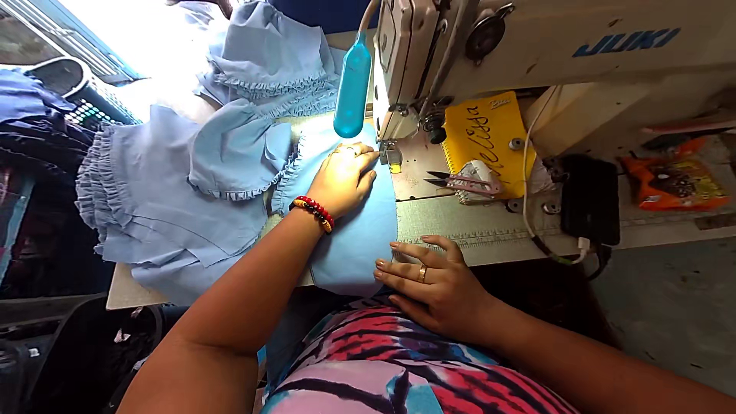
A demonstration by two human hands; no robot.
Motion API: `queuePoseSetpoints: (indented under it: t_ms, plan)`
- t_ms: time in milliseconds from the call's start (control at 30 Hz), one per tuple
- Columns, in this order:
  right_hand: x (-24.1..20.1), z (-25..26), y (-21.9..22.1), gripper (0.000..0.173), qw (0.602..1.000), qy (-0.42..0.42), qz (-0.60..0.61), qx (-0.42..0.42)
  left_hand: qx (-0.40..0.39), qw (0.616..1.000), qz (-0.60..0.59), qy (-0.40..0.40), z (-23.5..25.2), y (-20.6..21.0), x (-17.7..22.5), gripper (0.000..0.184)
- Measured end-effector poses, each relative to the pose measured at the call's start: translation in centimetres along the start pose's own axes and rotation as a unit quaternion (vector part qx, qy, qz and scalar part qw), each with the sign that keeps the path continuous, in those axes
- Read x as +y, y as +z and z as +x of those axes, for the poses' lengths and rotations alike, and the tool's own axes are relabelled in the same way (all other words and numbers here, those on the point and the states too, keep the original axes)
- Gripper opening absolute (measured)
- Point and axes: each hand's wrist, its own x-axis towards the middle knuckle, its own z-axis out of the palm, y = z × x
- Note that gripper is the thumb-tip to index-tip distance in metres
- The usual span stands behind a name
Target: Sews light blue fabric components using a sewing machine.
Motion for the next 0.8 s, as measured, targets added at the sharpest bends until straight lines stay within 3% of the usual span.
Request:
queuePoseSetpoints:
  t_ms: [467, 633, 800]
  plan:
    - [4.3, 3.0, -0.8, 0.039, 1.0, -0.006, -0.001, -0.027, 0.008, 0.999, -0.034, 0.024, 0.6, -0.2, -0.8, 0.045]
    - [6.1, 4.5, -0.6, 0.037, 1.0, -0.002, -0.02, -0.013, -0.017, 1.0, -0.016, 0.015, 1.0, -0.6, -0.7, 0.062]
    - [3.7, 3.0, -0.1, 0.044, 1.0, 0.024, -0.013, -0.006, -0.039, 0.999, 0.022, 0.028, 1.1, -0.8, -1.0, 0.071]
